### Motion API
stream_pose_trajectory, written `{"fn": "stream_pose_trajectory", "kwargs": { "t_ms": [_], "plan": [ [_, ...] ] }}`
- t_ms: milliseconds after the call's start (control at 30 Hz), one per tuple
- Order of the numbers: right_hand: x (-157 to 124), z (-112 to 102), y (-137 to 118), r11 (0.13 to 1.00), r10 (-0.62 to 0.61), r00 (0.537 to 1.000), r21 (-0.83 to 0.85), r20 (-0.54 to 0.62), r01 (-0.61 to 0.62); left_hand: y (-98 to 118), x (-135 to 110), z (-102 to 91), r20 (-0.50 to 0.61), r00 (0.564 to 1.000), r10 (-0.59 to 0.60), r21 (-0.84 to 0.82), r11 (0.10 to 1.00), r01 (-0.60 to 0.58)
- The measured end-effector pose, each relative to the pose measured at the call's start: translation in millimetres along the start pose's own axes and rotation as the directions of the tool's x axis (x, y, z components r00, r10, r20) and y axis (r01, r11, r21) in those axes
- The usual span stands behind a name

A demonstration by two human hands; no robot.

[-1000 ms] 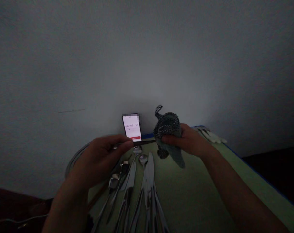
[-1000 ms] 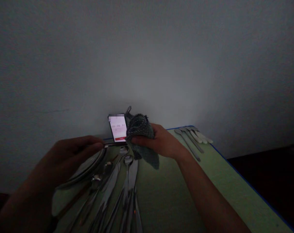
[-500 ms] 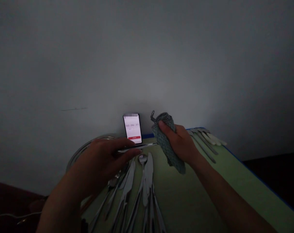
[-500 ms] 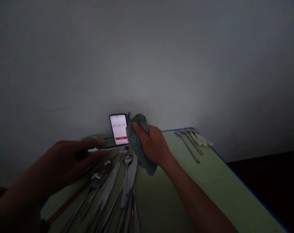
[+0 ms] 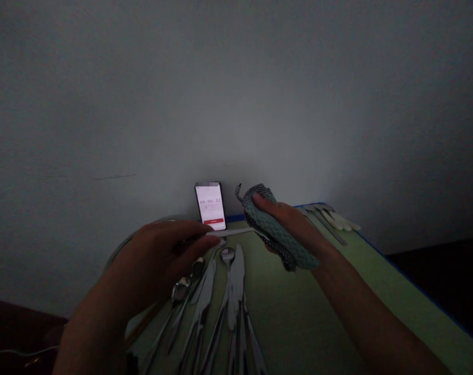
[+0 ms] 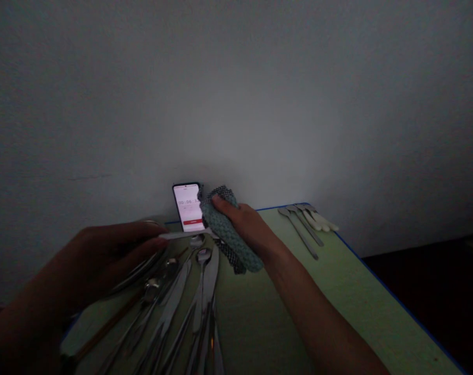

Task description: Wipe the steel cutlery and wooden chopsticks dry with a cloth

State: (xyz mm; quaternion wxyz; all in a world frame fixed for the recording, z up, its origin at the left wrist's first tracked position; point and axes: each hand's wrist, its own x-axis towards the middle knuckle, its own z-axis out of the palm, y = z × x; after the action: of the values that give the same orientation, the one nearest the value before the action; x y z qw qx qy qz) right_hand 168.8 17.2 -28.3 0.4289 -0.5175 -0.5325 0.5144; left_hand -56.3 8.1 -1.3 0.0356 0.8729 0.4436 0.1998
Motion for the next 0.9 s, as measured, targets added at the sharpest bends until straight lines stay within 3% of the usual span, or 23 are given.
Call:
{"fn": "stream_pose_trajectory", "kwargs": {
  "t_ms": [133, 333, 700, 900],
  "plan": [
    [-1, 4, 4, 0.973, -0.139, 0.986, -0.175, 0.093, 0.153, 2, 1, 1.0, 0.011, 1.0, -0.003, -0.008, 1.0, 0.003],
    [-1, -1, 6, 0.924, -0.157, 0.965, -0.313, 0.21, 0.219, 12, 4, 3.4, 0.01, 0.998, 0.054, -0.038, 0.998, -0.054],
    [4, -7, 11, 0.934, -0.152, 0.921, -0.253, 0.36, 0.253, 7, 8, 7.1, 0.078, 0.986, 0.145, -0.056, 0.988, -0.141],
    [9, -28, 14, 0.973, -0.086, 0.956, -0.182, 0.279, 0.141, 6, 9, 11.0, 0.081, 0.993, 0.088, -0.018, 0.996, -0.087]
  ]
}}
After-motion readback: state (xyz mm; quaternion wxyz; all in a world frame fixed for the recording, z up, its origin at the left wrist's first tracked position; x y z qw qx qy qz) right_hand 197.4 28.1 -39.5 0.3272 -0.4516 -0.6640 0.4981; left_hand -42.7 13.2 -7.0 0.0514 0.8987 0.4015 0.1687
